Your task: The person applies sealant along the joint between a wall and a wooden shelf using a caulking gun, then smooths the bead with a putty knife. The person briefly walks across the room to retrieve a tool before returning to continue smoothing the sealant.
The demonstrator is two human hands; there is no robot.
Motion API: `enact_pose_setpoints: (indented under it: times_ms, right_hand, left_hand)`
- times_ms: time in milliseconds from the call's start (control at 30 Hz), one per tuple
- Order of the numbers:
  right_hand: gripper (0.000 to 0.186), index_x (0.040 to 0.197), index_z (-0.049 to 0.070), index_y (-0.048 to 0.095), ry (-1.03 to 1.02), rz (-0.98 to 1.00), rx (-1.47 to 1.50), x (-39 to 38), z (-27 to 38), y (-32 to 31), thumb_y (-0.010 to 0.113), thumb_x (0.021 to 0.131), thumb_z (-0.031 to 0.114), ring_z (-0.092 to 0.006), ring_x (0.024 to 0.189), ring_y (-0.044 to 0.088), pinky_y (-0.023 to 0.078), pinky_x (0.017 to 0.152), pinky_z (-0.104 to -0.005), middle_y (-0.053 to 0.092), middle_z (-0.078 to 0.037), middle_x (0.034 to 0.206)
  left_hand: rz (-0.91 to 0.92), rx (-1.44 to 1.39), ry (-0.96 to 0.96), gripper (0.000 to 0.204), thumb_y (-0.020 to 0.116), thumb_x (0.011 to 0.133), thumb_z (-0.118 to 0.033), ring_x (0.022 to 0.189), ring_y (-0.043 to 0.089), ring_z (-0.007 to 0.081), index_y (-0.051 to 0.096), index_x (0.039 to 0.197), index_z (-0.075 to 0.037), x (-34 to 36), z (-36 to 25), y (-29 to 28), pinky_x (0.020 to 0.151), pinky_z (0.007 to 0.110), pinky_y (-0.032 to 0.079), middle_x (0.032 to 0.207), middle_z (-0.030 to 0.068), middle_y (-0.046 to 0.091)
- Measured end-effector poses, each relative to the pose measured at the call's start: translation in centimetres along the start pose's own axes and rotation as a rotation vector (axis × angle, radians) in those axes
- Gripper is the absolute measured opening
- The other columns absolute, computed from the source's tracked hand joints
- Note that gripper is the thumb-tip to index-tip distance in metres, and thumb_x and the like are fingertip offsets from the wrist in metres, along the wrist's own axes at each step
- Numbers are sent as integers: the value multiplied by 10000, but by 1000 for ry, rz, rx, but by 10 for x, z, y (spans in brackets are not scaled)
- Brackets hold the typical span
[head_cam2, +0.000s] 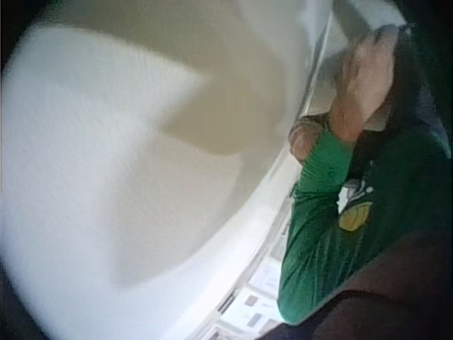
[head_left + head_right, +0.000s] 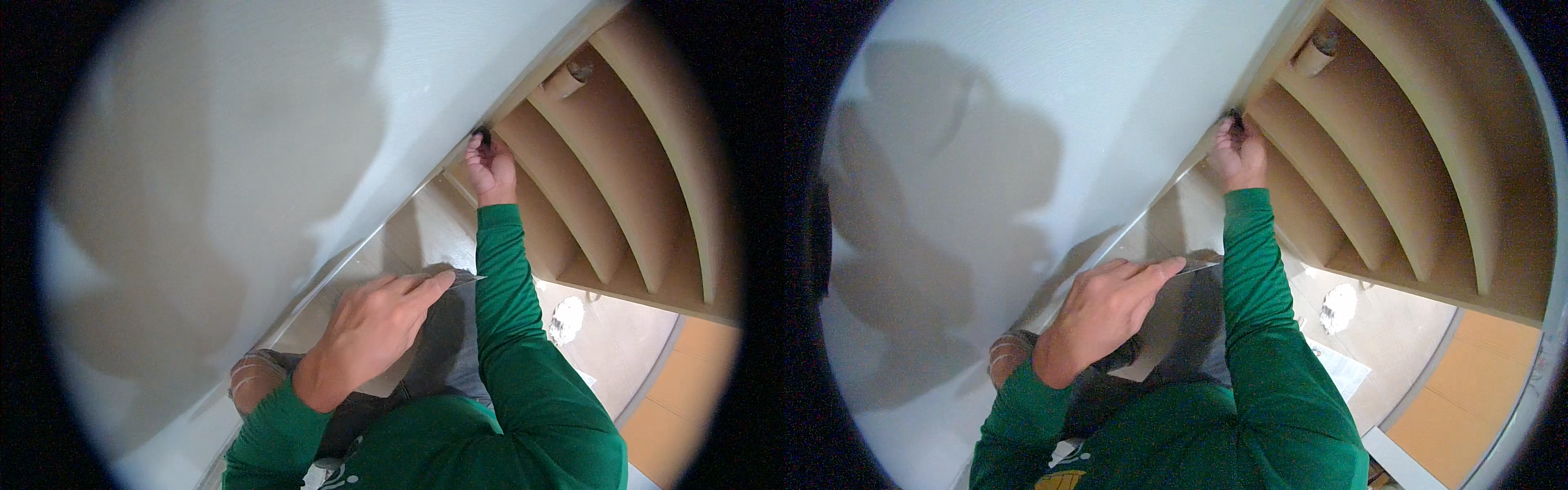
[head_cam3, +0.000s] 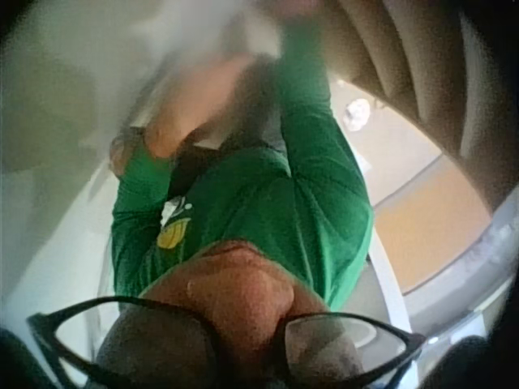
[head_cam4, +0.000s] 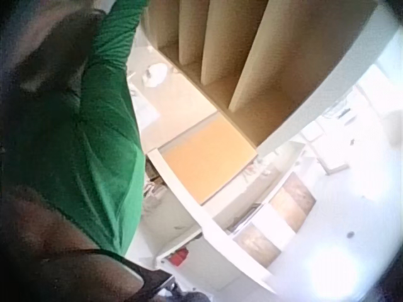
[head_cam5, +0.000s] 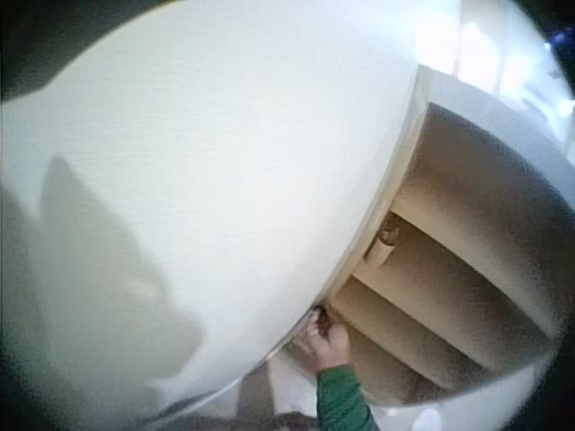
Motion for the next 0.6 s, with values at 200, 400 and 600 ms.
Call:
enact_pose_setpoints:
  times_ms: [200, 400, 600]
  right_hand:
    - [120, 1003, -35, 593, 17, 20, -18, -19, 4, 22, 545, 957, 65, -277, 793, 623, 582, 686, -381, 630, -157, 909]
    - [150, 1016, -87, 562, -8, 72, -60, -36, 7, 44, 487, 964, 31, -281, 785, 626, 587, 688, -369, 611, -179, 902]
    - [183, 1057, -94, 561, -68, 113, -124, -57, 10, 69, 507, 982, 64, -280, 807, 624, 598, 698, -359, 600, -188, 929]
  left_hand:
    - [-63, -10, 71, 383, 654, 855, -43, 801, 668, 322, 641, 1236, -86, -12, 5, 6, 703, 424, 551, 914, 140, 692]
    - [-94, -33, 105, 347, 634, 872, -63, 809, 674, 327, 645, 1217, -95, -20, 7, 11, 703, 430, 553, 909, 145, 690]
    - [-84, -24, 110, 375, 625, 846, -48, 831, 682, 333, 642, 1219, -87, -26, 11, 16, 718, 433, 559, 935, 145, 699]
Point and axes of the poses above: each hand's wrist, its own x-axis towards the middle knuckle, its own y-axis out of the palm, z = x × y, the point moved 10 cm from there along x, towards the middle knuckle
